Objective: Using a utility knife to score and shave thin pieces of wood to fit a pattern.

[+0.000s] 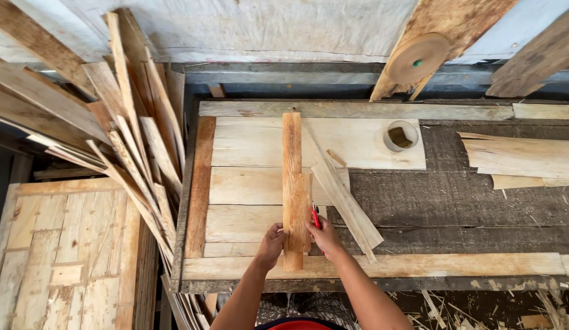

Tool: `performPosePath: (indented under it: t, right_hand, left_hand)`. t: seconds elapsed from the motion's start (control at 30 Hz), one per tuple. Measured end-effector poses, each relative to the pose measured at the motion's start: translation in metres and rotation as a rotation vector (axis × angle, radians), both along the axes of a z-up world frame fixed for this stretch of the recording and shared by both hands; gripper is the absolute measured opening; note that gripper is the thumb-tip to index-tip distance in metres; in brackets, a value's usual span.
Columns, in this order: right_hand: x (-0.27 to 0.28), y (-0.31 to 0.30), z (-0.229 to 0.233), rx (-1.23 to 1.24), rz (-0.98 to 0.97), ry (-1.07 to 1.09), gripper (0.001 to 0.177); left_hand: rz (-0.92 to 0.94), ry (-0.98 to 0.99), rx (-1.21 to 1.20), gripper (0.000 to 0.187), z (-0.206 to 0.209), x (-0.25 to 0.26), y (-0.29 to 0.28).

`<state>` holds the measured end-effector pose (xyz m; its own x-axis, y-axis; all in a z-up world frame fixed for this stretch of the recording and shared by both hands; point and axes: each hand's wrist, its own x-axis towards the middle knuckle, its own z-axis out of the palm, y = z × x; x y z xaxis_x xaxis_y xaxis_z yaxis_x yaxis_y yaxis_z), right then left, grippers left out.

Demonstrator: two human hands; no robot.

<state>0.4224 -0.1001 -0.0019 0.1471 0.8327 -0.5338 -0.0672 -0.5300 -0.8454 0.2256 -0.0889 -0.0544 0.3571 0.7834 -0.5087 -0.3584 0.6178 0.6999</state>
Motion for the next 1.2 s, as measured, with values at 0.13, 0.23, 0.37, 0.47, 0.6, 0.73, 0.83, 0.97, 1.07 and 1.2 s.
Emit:
performPosePath:
  t: [0.13, 0.23, 0.37, 0.47, 0.6, 0.73, 0.83, 0.97, 1.07, 1.2]
  right_hand:
    - [-0.023, -0.001, -0.007, -0.052, 0.011, 0.040, 0.026]
    - [-0.033, -0.002, -0.008, -0.047, 0.087, 0.034, 0.025]
    - [-0.041, -0.004, -0.025, 0.023, 0.080, 0.044, 0.023]
    - [-0.042, -0.012, -0.029, 0.059, 0.068, 0.040, 0.021]
    - [-0.036, -0.018, -0.014, 0.065, 0.097, 0.004, 0.020]
    - [-0.024, -0.020, 0.023, -0.087, 0.087, -0.065, 0.023]
    - [-0.007, -0.022, 0.026, -0.130, 0.123, -0.141, 0.028]
    - [0.025, -0.025, 0.015, -0.093, 0.094, -0.150, 0.033]
    - [0.055, -0.029, 0.014, -0.078, 0.067, -0.142, 0.036]
    - [0.112, -0.036, 0.017, -0.064, 0.099, -0.183, 0.035]
  left_hand:
    - [-0.068, 0.010, -0.012, 0.023, 0.011, -0.032, -0.004]
    - [-0.157, 0.151, -0.014, 0.024, 0.014, -0.051, -0.007]
    - [-0.215, 0.119, -0.023, 0.025, 0.022, -0.059, -0.003]
    - [-0.223, 0.207, -0.017, 0.025, 0.030, -0.057, -0.002]
    - [-0.286, 0.275, 0.060, 0.021, 0.025, -0.051, 0.001]
    - [-0.352, 0.235, 0.051, 0.018, 0.027, -0.036, 0.006]
    - [-0.409, 0.260, 0.057, 0.018, 0.023, -0.020, 0.008]
    - [-0.456, 0.221, 0.043, 0.017, 0.014, 0.011, 0.013]
    - [-0.476, 0.229, 0.048, 0.018, 0.008, 0.044, 0.015]
    - [-0.490, 0.151, 0.082, 0.022, -0.004, 0.104, 0.011]
